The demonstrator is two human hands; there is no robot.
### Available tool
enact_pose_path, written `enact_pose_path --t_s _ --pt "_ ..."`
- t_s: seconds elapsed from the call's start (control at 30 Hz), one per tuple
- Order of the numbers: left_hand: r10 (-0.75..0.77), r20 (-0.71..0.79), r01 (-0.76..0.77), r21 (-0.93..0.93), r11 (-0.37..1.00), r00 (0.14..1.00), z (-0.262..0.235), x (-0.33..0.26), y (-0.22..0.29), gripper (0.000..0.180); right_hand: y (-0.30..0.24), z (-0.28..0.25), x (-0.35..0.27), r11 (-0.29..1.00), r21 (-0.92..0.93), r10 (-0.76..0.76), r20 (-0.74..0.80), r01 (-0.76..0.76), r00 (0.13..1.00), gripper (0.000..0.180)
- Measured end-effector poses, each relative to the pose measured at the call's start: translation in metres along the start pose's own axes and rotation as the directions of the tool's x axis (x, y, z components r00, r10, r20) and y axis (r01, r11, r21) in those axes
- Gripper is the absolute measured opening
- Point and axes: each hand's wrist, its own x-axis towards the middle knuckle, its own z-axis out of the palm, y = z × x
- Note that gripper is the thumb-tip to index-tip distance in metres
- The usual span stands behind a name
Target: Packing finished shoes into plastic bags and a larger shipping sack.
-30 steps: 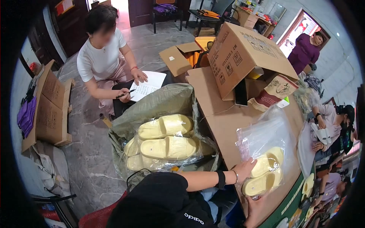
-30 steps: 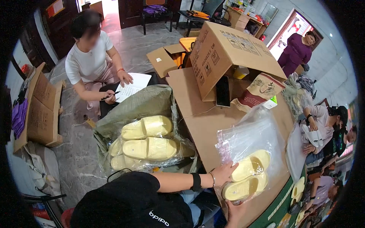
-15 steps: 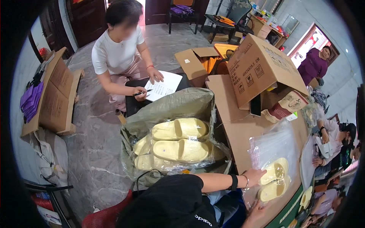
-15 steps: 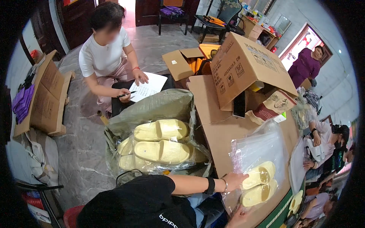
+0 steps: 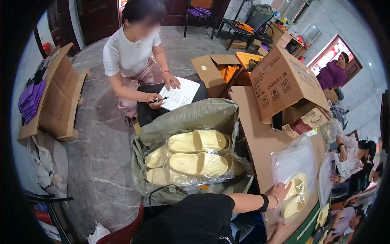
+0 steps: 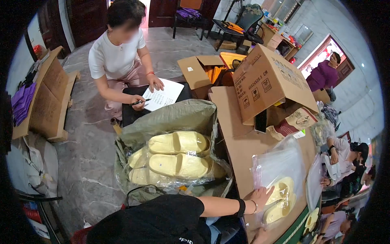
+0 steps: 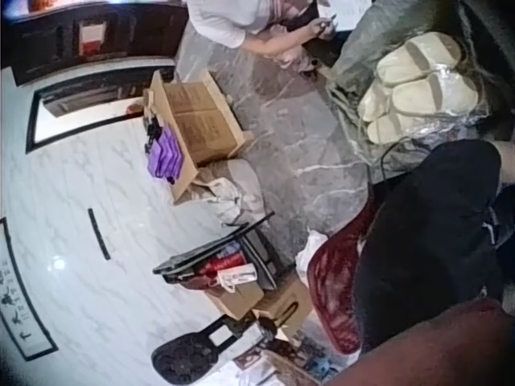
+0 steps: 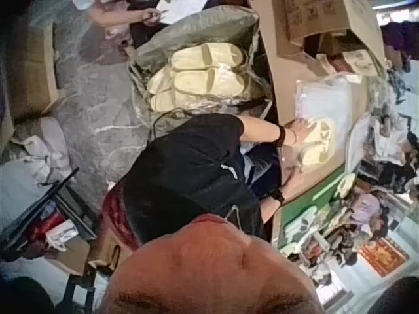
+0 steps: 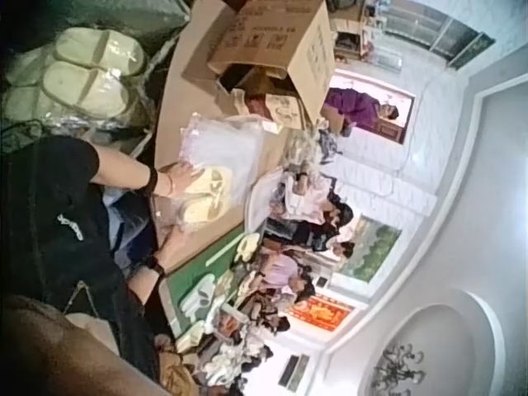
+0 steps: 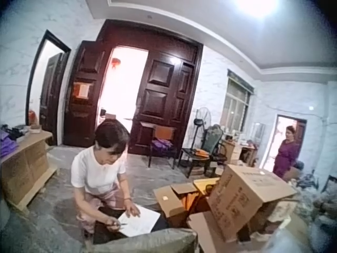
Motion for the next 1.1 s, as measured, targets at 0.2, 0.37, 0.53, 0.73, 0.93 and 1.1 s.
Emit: enact_pose_path --t_s 0.2,0.37,0.53,0.73,0.93,1.1 --pt "-0.090 -0.050 0.087 -0.054 0.995 0.995 0.017 0.011 0.005 0.074 0.048 0.010 0.016 0.958 -0.008 0.276 0.296 -0.286 0.914 0.044" --pt "-0.119 0.041 0.125 -0.192 0.973 0.992 0.017 0.009 -0.006 0.073 -0.030 -0.013 0.003 0.718 0.445 0.323 0.468 -0.535 0.823 0.046" --pt "-0.028 0.106 0.058 -0.294 0.954 0.994 0.022 0.009 -0.009 0.067 -0.072 -0.029 0.005 0.986 0.123 0.091 0.196 -0.116 0.976 0.044" --pt "0.057 0.016 -0.051 -0.265 0.963 0.998 0.026 0.006 -0.016 0.052 -0.072 -0.015 0.009 0.951 0.118 0.272 0.114 -0.285 0.956 0.047" --pt "0.108 -0.023 -0.110 -0.177 0.978 0.994 0.020 0.001 -0.016 0.051 -0.052 -0.006 0.010 0.946 0.101 0.299 0.104 -0.310 0.948 0.040" --pt "0.048 0.130 -0.015 -0.245 0.969 0.990 -0.019 -0.011 -0.023 0.058 -0.027 0.005 -0.005 0.795 0.494 0.289 0.200 -0.351 0.936 0.046"
